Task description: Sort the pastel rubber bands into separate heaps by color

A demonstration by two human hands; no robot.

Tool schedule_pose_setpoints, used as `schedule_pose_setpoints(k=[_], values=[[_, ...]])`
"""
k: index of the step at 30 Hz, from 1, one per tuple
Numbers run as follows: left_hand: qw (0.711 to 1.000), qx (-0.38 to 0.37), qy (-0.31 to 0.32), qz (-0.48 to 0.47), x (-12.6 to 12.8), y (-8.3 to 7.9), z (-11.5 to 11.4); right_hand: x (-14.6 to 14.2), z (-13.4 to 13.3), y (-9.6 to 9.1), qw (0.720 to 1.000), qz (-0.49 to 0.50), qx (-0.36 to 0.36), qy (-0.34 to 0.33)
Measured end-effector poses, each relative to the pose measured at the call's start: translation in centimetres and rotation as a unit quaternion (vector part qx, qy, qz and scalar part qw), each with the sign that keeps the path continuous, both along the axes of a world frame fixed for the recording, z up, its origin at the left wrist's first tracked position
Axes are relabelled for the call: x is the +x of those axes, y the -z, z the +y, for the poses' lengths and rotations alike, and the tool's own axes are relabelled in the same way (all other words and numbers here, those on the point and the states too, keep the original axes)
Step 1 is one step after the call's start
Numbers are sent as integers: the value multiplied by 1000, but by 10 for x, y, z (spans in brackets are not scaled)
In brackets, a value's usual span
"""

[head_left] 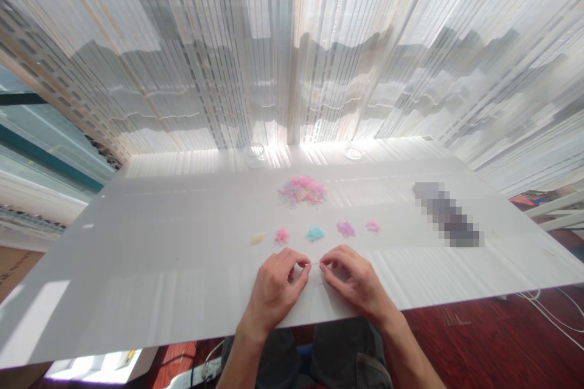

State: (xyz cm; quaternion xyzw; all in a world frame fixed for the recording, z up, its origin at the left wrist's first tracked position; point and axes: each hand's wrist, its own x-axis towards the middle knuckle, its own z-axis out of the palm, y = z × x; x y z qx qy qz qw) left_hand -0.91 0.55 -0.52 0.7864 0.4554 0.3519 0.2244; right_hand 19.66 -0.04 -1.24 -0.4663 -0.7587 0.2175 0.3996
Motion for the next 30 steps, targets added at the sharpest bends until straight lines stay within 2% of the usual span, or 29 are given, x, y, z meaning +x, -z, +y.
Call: schedule_pose_setpoints(k=[30], values=[[1000,-7,0,1,0,-1,0,0,1,-1,1000,16,12,1]])
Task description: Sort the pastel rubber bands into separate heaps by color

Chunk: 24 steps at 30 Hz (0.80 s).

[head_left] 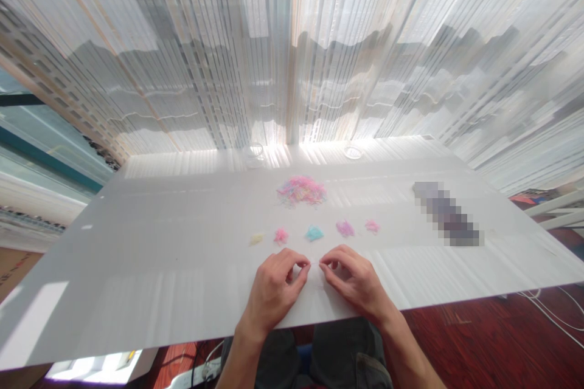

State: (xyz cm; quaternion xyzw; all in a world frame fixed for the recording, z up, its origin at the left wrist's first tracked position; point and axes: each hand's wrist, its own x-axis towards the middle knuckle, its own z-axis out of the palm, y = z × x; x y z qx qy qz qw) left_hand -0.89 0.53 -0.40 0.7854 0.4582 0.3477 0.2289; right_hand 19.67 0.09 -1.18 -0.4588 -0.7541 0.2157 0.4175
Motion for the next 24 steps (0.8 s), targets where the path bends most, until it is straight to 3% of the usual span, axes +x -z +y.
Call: schedule_pose_setpoints(k=[6,12,14,24], values=[[1000,4,-6,4,0,0,0,-2,-2,-3,1000,0,9,24],[1000,-10,-14,10,0,1,0,13,1,-5,971,-29,60,230],[1000,-9,-12,18,0,2,0,21,5,-3,960,-48,69,268],[1000,-12,-10,26,1,1,0,28,11,5,954,-62,20,291]])
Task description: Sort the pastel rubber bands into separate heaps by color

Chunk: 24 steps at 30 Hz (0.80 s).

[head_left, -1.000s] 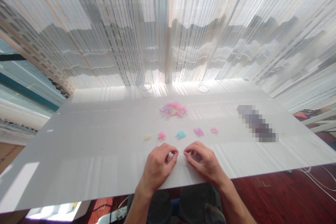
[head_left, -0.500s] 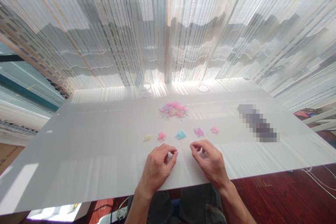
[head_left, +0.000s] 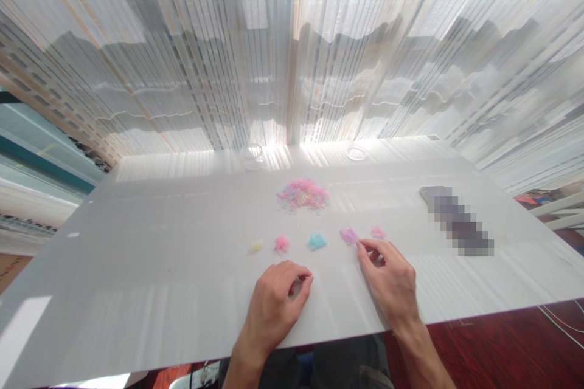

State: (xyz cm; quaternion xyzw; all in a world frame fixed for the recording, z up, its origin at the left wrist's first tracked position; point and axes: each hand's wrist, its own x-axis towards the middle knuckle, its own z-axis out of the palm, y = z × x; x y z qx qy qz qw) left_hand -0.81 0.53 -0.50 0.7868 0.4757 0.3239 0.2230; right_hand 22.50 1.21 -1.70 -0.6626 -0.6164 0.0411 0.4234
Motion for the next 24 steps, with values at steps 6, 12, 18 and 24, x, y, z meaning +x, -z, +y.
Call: schedule_pose_setpoints(k=[6,12,18,24], values=[[1000,4,1,2,0,1,0,0,0,-1,1000,1,-6,1],[1000,1,2,2,0,1,0,1,1,1,1000,4,-13,4],[1000,-5,2,2,0,1,0,1,1,1,1000,10,-18,8],[1000,-7,1,9,-1,1,0,0,6,0,999,30,-25,31]])
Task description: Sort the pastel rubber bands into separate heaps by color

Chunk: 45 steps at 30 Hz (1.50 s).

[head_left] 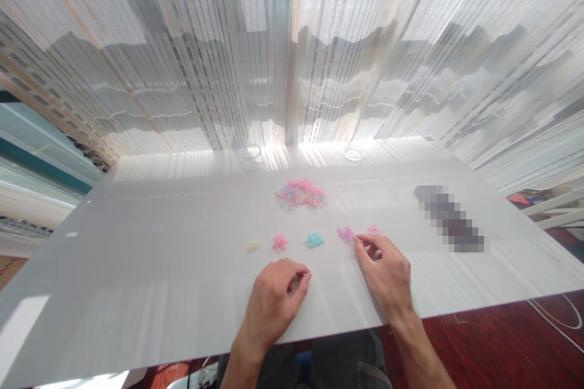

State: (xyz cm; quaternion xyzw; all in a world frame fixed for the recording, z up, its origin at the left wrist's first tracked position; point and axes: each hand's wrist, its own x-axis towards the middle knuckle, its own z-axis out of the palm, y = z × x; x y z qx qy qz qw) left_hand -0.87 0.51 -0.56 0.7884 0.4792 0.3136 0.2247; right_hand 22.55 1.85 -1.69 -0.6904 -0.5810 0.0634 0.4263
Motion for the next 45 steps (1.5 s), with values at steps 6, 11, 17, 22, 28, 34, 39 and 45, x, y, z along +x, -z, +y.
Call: schedule_pose_setpoints(k=[6,11,17,22,28,34,39,45], values=[[1000,-1,1,-1,0,0,0,0,2,1,1000,-7,2,-21],[1000,0,2,-6,0,2,0,0,-1,2,1000,-7,11,-28],[1000,-2,0,-10,0,4,0,2,-3,3,1000,4,21,-21],[1000,-1,0,-3,0,4,0,2,-3,7,998,-21,20,-60],[1000,0,-4,3,-1,2,0,1,-3,8,997,-25,27,-68],[1000,0,-10,8,-1,4,0,1,-5,4,996,4,47,-74],[999,-33,22,-2,-5,-9,-2,0,-8,2,993,14,43,-105],[998,20,64,20,-25,-54,38,-1,-11,2,985,23,40,-163]])
